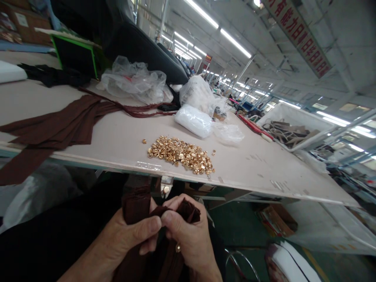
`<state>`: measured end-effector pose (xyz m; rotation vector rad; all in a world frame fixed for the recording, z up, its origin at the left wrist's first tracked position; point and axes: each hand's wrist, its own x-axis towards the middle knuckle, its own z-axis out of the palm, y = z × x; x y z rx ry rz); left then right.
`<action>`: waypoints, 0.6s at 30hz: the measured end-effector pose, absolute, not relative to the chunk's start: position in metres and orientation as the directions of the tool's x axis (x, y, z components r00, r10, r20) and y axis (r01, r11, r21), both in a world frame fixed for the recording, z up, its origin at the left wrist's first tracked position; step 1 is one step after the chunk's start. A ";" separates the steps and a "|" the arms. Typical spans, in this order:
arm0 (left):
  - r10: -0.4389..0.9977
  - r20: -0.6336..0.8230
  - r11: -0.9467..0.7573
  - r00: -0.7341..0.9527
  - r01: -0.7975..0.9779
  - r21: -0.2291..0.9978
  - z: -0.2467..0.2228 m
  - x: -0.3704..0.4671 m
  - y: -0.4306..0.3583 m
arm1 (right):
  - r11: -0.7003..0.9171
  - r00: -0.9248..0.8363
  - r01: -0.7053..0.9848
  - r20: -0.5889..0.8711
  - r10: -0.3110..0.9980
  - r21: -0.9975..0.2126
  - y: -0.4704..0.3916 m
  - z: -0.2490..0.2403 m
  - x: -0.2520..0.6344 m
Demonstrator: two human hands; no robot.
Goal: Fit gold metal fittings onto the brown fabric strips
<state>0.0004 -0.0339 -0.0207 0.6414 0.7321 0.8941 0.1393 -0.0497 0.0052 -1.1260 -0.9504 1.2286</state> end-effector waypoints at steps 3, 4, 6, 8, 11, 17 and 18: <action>0.857 -0.330 0.494 0.396 -0.449 0.745 -0.020 0.001 -0.030 | -0.104 0.164 -0.234 -0.145 0.976 -0.967 -0.049 0.000 0.142; 0.864 -0.358 0.494 0.355 -0.455 0.741 -0.019 0.001 -0.029 | -0.113 0.186 -0.236 -0.159 0.970 -0.965 -0.049 0.000 0.143; 0.887 -0.381 0.461 0.261 -0.460 0.759 -0.018 -0.002 -0.027 | -0.099 0.221 -0.212 -0.147 0.964 -0.972 -0.049 0.000 0.144; 0.920 -0.335 0.390 0.202 -0.409 0.825 -0.017 -0.005 -0.026 | -0.059 0.230 -0.135 -0.089 0.969 -0.989 -0.050 0.001 0.144; 0.953 -0.239 0.282 0.189 -0.258 0.924 -0.019 -0.008 -0.025 | 0.017 0.198 0.025 0.022 0.980 -1.000 -0.052 0.002 0.146; 0.892 -0.327 0.426 0.312 -0.343 0.837 -0.017 -0.005 -0.023 | 0.446 0.020 0.348 0.482 0.876 -0.824 -0.060 -0.001 0.149; 0.871 -0.367 0.478 0.328 -0.391 0.786 -0.016 -0.005 -0.024 | 0.509 -0.023 0.355 0.537 0.844 -0.784 -0.060 -0.002 0.149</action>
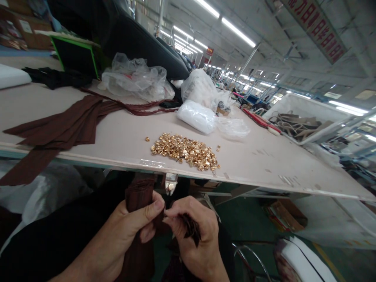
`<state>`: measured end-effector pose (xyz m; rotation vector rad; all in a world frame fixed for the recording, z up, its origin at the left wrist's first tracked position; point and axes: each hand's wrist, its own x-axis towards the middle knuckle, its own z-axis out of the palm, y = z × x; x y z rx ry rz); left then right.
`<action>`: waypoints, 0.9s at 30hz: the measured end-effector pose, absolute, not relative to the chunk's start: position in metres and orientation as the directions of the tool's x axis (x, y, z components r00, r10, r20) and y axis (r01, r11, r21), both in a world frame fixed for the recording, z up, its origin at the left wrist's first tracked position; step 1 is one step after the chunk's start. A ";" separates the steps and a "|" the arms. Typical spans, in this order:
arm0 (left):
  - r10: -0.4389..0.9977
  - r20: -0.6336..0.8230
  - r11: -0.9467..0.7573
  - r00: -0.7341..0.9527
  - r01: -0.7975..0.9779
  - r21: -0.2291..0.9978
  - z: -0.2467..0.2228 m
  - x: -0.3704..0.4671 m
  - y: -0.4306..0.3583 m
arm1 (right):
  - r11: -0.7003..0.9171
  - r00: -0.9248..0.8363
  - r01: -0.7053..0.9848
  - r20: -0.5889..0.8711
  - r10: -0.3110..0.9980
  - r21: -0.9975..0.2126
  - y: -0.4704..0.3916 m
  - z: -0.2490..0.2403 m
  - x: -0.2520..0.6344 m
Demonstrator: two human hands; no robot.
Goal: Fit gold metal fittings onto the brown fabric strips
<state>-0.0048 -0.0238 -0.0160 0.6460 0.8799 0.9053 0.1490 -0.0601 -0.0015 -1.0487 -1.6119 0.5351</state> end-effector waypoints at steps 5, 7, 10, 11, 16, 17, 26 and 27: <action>0.813 -0.446 0.578 0.374 -0.435 0.690 -0.022 -0.004 -0.029 | 0.381 0.194 0.222 0.424 0.885 -0.897 -0.057 0.000 0.144; 0.805 -0.461 0.591 0.373 -0.442 0.675 -0.025 -0.004 -0.030 | 0.245 0.256 0.089 0.260 0.931 -0.965 -0.055 0.001 0.141; 0.807 -0.476 0.591 0.351 -0.484 0.645 -0.022 -0.002 -0.029 | 0.110 0.236 -0.045 0.096 0.967 -0.993 -0.053 -0.001 0.137; 0.807 -0.477 0.591 0.348 -0.501 0.633 -0.019 -0.001 -0.028 | 0.071 0.222 -0.104 0.046 0.974 -0.992 -0.052 -0.003 0.136; 0.770 -0.540 0.627 0.340 -0.557 0.544 -0.008 0.002 -0.023 | -0.116 0.126 -0.506 -0.207 0.970 -0.855 -0.049 -0.020 0.130; 0.768 -0.537 0.632 0.348 -0.546 0.550 -0.008 0.001 -0.022 | -0.122 0.122 -0.537 -0.221 0.968 -0.835 -0.048 -0.022 0.130; 0.779 -0.519 0.626 0.351 -0.455 0.633 -0.011 0.000 -0.017 | -0.181 0.131 -0.610 -0.324 0.937 -0.771 -0.044 -0.013 0.130; 0.785 -0.515 0.620 0.346 -0.444 0.647 -0.012 0.000 -0.017 | -0.180 0.126 -0.610 -0.318 0.940 -0.772 -0.043 -0.013 0.129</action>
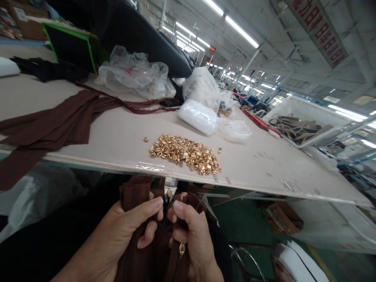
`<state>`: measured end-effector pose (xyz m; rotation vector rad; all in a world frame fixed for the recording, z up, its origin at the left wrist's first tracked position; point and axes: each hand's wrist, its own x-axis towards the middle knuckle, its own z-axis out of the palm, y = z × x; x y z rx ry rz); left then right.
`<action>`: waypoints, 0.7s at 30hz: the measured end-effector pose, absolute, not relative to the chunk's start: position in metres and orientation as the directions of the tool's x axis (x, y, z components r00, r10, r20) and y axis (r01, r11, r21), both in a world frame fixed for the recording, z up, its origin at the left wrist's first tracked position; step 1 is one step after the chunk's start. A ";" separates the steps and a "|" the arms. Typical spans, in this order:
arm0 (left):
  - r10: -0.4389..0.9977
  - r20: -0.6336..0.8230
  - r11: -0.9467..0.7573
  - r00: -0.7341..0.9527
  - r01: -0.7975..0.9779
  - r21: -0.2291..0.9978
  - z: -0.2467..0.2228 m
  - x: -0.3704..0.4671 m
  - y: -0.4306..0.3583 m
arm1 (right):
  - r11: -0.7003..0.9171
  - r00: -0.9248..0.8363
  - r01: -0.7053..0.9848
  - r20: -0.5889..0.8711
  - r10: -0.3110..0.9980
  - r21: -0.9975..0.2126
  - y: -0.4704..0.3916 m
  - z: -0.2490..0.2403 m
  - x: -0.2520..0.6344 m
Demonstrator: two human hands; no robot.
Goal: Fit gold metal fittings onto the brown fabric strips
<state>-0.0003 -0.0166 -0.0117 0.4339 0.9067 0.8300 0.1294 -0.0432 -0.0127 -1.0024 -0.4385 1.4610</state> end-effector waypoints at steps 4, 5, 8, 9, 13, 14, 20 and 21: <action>0.790 -0.509 0.613 0.342 -0.407 0.677 -0.013 -0.001 -0.016 | -0.213 0.115 -0.601 -0.347 0.931 -0.770 -0.042 -0.006 0.127; 0.787 -0.507 0.616 0.353 -0.405 0.675 -0.012 -0.001 -0.016 | -0.219 0.121 -0.598 -0.358 0.926 -0.771 -0.042 -0.004 0.126; 0.772 -0.511 0.635 0.378 -0.401 0.661 -0.011 -0.001 -0.015 | -0.225 0.136 -0.596 -0.373 0.918 -0.771 -0.042 0.004 0.125; 0.768 -0.514 0.639 0.382 -0.397 0.659 -0.011 -0.001 -0.015 | -0.227 0.135 -0.594 -0.373 0.918 -0.772 -0.041 0.005 0.125; 0.784 -0.490 0.618 0.382 -0.396 0.679 -0.013 0.001 -0.013 | -0.220 0.117 -0.591 -0.352 0.929 -0.776 -0.040 0.001 0.125; 0.789 -0.485 0.611 0.377 -0.396 0.685 -0.014 0.001 -0.013 | -0.216 0.105 -0.592 -0.341 0.934 -0.776 -0.040 -0.001 0.125; 0.801 -0.484 0.596 0.352 -0.388 0.703 -0.015 0.003 -0.010 | -0.188 0.106 -0.594 -0.308 0.945 -0.782 -0.039 -0.003 0.124; 0.806 -0.481 0.589 0.345 -0.387 0.709 -0.014 0.004 -0.010 | -0.183 0.112 -0.597 -0.307 0.945 -0.781 -0.039 -0.002 0.124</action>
